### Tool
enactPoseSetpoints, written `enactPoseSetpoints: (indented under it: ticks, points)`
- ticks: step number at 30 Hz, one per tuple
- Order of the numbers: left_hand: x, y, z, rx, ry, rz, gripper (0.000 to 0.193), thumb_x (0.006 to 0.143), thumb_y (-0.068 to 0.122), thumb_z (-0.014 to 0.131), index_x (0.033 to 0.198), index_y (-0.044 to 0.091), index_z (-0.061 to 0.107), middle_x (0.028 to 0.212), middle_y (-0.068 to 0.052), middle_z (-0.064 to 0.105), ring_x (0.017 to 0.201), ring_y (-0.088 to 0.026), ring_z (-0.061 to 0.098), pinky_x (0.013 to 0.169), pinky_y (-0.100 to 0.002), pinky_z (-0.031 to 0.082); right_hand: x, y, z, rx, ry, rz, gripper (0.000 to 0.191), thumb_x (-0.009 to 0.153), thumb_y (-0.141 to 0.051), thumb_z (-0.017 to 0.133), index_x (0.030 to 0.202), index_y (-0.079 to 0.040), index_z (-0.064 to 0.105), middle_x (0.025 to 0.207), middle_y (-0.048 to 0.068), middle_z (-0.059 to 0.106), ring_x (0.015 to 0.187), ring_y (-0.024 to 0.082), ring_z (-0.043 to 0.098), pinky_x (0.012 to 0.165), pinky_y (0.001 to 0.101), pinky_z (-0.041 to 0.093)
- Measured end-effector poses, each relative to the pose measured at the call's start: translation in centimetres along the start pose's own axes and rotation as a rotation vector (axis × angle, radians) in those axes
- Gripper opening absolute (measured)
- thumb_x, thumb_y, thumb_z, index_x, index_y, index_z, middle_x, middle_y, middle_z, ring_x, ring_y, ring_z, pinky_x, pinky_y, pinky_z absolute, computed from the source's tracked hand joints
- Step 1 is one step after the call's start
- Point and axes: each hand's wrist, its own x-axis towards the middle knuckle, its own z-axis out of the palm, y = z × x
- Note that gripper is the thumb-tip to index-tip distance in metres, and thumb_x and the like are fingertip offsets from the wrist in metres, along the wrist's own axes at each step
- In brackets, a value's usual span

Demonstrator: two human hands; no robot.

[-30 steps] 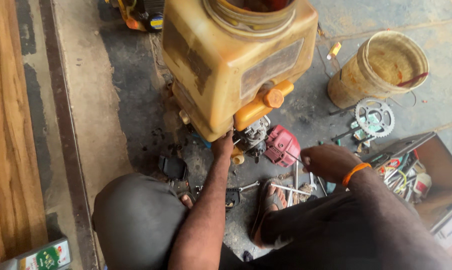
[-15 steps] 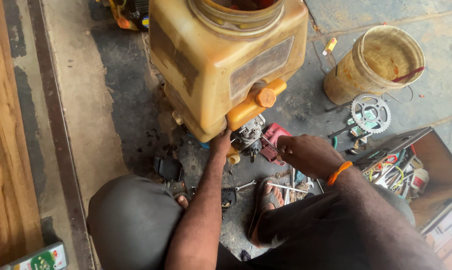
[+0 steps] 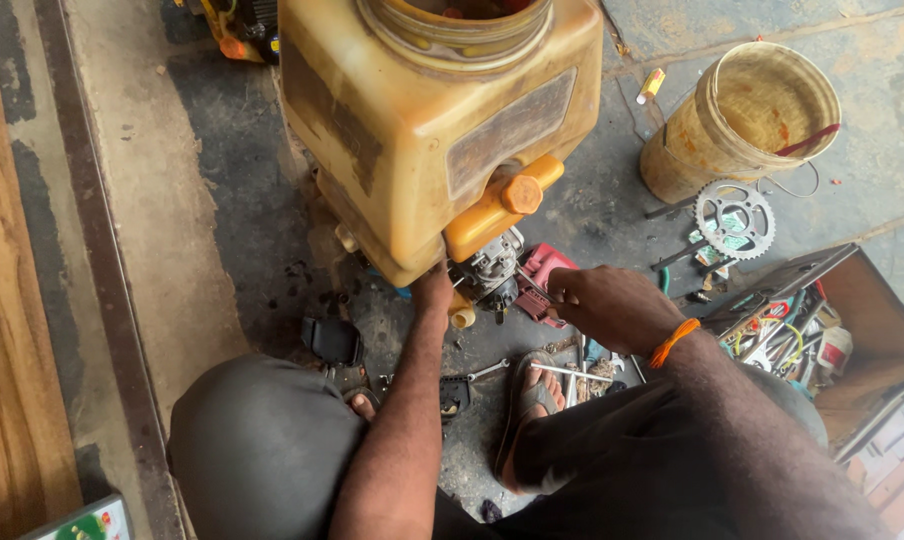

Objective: The person sits on the floor and uses a screwdriver to remove screws from a small engine attached to a yellow tank. They then use a wrench to loosen and remove bolts, detaching parts of the engine.

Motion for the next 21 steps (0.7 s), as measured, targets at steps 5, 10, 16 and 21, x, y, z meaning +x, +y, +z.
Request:
enactPoseSetpoints:
  ticks: [5, 10, 16, 21]
  points:
    - [0.1, -1.2, -2.6, 0.264, 0.246, 0.109, 0.040, 0.099, 0.033, 0.060, 0.123, 0.002, 0.067, 0.123, -0.018, 0.073, 0.114, -0.033, 0.071, 0.093, -0.043, 0.055, 0.0, -0.1, 0.1, -0.013, -0.004, 0.013, 0.024, 0.097, -0.038, 0.058, 0.105, -0.017, 0.067, 0.096, 0.006, 0.077, 0.093, 0.032, 0.073, 0.082, 0.0485, 0.055]
    - [-1.8, -5.0, -7.2, 0.640, 0.235, -0.158, 0.040, 0.099, 0.040, 0.067, 0.109, 0.003, 0.076, 0.112, -0.020, 0.076, 0.102, -0.040, 0.072, 0.087, -0.050, 0.056, -0.2, 0.0, 0.5, -0.030, -0.037, 0.014, 0.024, 0.097, -0.037, 0.057, 0.107, -0.017, 0.066, 0.096, 0.006, 0.078, 0.094, 0.031, 0.073, 0.084, 0.0482, 0.055]
    - [-4.4, -8.9, -8.9, 0.980, -0.108, -0.273, 0.038, 0.085, 0.039, 0.079, 0.107, 0.008, 0.077, 0.112, -0.019, 0.074, 0.106, -0.040, 0.070, 0.089, -0.051, 0.056, 0.1, 0.5, 1.2, -0.038, -0.070, 0.046, 0.024, 0.097, -0.036, 0.057, 0.108, -0.016, 0.065, 0.098, 0.006, 0.078, 0.096, 0.032, 0.072, 0.084, 0.0486, 0.055]
    - [-4.7, -8.0, -8.9, 0.979, -0.118, -0.338, 0.040, 0.082, 0.040, 0.081, 0.106, 0.008, 0.078, 0.112, -0.020, 0.074, 0.106, -0.039, 0.072, 0.090, -0.050, 0.057, 0.1, 0.5, 1.7, -0.006, -0.048, -0.011, 0.024, 0.097, -0.036, 0.056, 0.109, -0.018, 0.065, 0.098, 0.005, 0.078, 0.095, 0.031, 0.073, 0.084, 0.0482, 0.054]
